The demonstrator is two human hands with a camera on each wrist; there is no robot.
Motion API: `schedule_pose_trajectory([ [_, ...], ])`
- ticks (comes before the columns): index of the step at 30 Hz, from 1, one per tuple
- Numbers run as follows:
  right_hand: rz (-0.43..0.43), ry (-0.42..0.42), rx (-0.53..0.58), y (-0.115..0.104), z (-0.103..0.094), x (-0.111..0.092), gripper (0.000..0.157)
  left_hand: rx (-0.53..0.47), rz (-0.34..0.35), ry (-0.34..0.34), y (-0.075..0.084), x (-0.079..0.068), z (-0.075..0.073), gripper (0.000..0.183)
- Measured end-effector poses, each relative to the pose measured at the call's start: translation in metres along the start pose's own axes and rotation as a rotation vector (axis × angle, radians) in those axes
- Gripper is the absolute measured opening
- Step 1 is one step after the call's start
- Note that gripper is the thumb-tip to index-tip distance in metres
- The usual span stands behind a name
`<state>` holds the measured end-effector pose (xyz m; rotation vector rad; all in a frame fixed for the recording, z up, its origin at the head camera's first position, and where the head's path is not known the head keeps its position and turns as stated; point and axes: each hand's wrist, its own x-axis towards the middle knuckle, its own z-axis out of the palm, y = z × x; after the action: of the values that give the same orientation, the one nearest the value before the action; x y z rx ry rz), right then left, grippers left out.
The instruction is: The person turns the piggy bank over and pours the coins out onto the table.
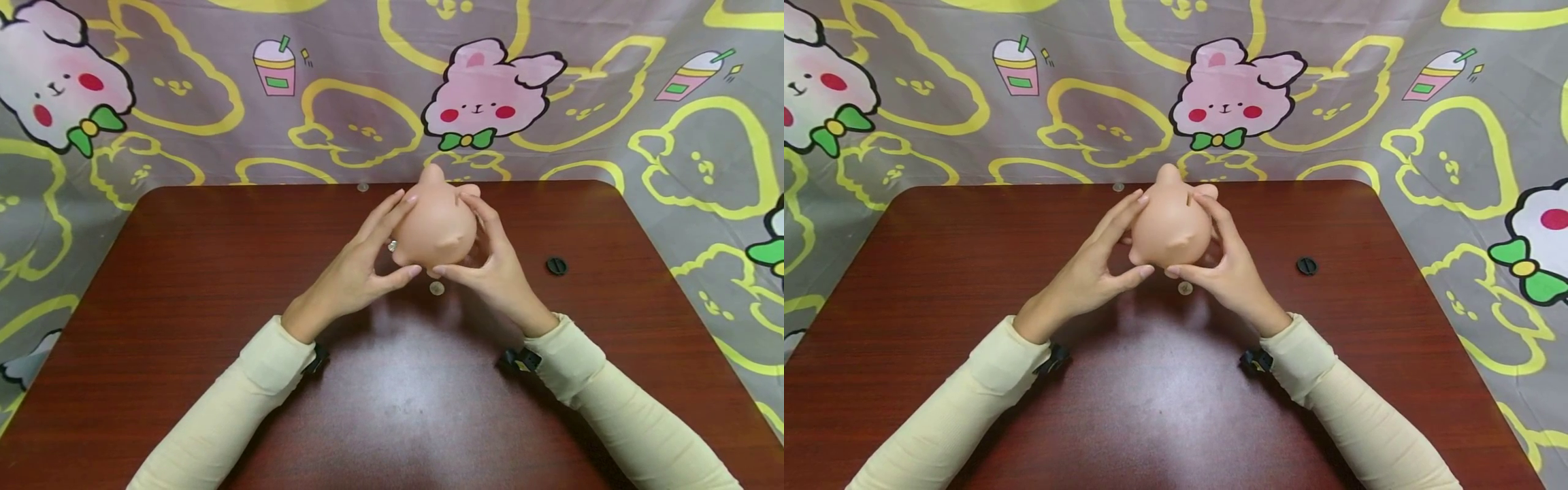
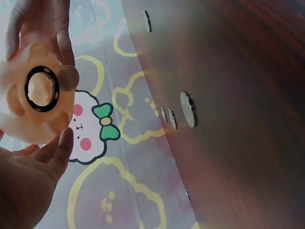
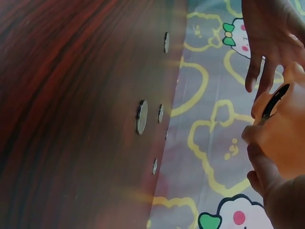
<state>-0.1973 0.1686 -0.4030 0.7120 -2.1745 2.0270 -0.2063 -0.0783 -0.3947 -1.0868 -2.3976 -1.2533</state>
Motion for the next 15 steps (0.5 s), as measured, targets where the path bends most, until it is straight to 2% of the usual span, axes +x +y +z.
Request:
schedule_pose_trajectory([
  [5, -0.091, -0.023, -0.136, 0.0028, 0.0012, 0.0004, 0.102, 0.006, 0.002, 0.001, -0.0025, -0.0004, 0.0005, 0.090],
  [11, -0.315, -0.045, -0.437, 0.0056, 0.0001, 0.0032, 0.097, 0.020, 0.006, -0.005, -0.0054, -0.0013, 0.0018, 0.091],
  [15, -0.444, -0.071, -0.592, 0.0057, -0.0006, 0.0048, 0.085, 0.037, 0.012, -0.013, -0.0071, -0.0021, 0.0033, 0.096],
])
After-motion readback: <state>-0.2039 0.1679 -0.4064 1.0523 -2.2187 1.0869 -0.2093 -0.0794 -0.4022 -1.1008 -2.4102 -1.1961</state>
